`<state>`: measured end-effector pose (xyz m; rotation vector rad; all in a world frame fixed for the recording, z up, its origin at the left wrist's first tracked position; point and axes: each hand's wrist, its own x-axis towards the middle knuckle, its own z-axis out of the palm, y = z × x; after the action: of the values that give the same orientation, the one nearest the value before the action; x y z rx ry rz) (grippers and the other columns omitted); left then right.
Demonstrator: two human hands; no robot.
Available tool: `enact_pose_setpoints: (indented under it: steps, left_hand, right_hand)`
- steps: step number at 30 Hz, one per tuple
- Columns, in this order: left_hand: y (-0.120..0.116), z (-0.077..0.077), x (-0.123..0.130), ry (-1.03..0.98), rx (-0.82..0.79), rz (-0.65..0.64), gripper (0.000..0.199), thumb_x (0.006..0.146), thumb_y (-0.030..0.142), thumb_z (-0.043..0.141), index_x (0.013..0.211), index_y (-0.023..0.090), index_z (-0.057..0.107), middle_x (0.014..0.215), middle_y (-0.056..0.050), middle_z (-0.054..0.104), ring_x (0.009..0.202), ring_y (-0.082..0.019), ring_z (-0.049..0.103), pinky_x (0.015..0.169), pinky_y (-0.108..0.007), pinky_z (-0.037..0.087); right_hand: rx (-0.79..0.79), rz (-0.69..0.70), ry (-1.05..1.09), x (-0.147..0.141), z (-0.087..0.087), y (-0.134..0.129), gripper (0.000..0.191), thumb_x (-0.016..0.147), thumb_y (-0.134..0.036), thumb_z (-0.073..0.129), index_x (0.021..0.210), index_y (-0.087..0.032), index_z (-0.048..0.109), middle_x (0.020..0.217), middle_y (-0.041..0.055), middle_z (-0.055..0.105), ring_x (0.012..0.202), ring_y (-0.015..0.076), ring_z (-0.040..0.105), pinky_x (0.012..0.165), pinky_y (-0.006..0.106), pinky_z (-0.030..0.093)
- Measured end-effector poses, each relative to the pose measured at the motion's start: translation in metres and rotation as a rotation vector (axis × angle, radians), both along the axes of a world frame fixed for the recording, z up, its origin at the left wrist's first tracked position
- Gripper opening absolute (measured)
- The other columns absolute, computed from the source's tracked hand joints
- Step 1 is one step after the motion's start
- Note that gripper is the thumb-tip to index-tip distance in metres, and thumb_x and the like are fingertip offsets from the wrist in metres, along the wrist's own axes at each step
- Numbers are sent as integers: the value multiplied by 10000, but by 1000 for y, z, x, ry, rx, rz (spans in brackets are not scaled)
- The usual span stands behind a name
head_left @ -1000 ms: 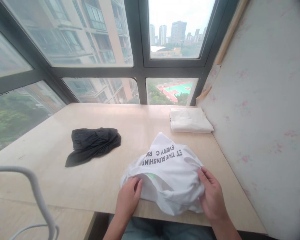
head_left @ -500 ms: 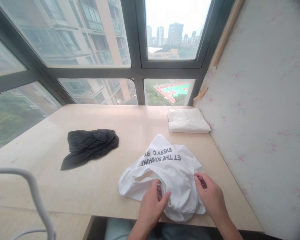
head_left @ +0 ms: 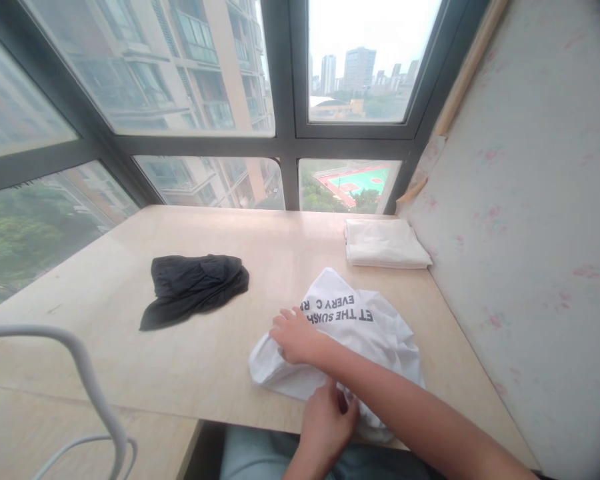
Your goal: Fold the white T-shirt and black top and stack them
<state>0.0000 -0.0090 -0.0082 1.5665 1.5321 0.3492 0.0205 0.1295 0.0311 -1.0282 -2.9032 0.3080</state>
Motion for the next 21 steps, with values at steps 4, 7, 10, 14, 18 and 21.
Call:
enact_pose_setpoints:
  steps: [4,7,10,14,18,21]
  left_hand:
    - [-3,-4,-9,-112,21,9,315,808,237,486,1101,225,601,746,-4,641,677,-191,584,599,-289,333]
    - [3,-2,-22,-106,20,17,478,752,178,474,1208,227,610,720,4,619,676,-184,574,617,-281,350]
    - [25,11,-45,-28,83,74,417,701,170,492,1060,213,700,652,11,593,646,-169,549,617,-271,333]
    - [69,38,-88,-62,209,203,136,702,213,505,637,198,624,542,28,511,555,-138,461,561,-263,271]
    - [104,60,-123,-186,307,323,247,797,342,474,596,199,489,592,18,523,643,-153,527,619,-262,382]
    - [111,64,-125,-336,328,388,347,869,491,443,707,190,505,736,-29,627,780,-188,618,734,-310,483]
  right_hand:
    - [36,35,205,-22,8,19,294,796,-50,522,1016,-170,677,1091,93,675,1095,250,548,943,407,441]
    - [137,-69,459,-4,39,33,427,746,52,464,1054,-159,672,1212,107,644,1186,238,514,983,385,439]
    - [230,-142,631,38,79,44,488,705,107,387,963,-179,687,1213,81,656,1240,225,497,1019,396,435]
    - [206,-246,761,106,130,51,423,624,69,330,729,-189,648,1000,14,729,1065,181,632,1019,407,439]
    - [-85,-385,632,161,147,45,357,595,-7,342,698,-180,637,883,-8,742,885,158,678,882,329,487]
    - [-219,-487,440,183,130,31,333,609,-35,418,735,-193,682,869,3,738,859,181,664,742,268,479]
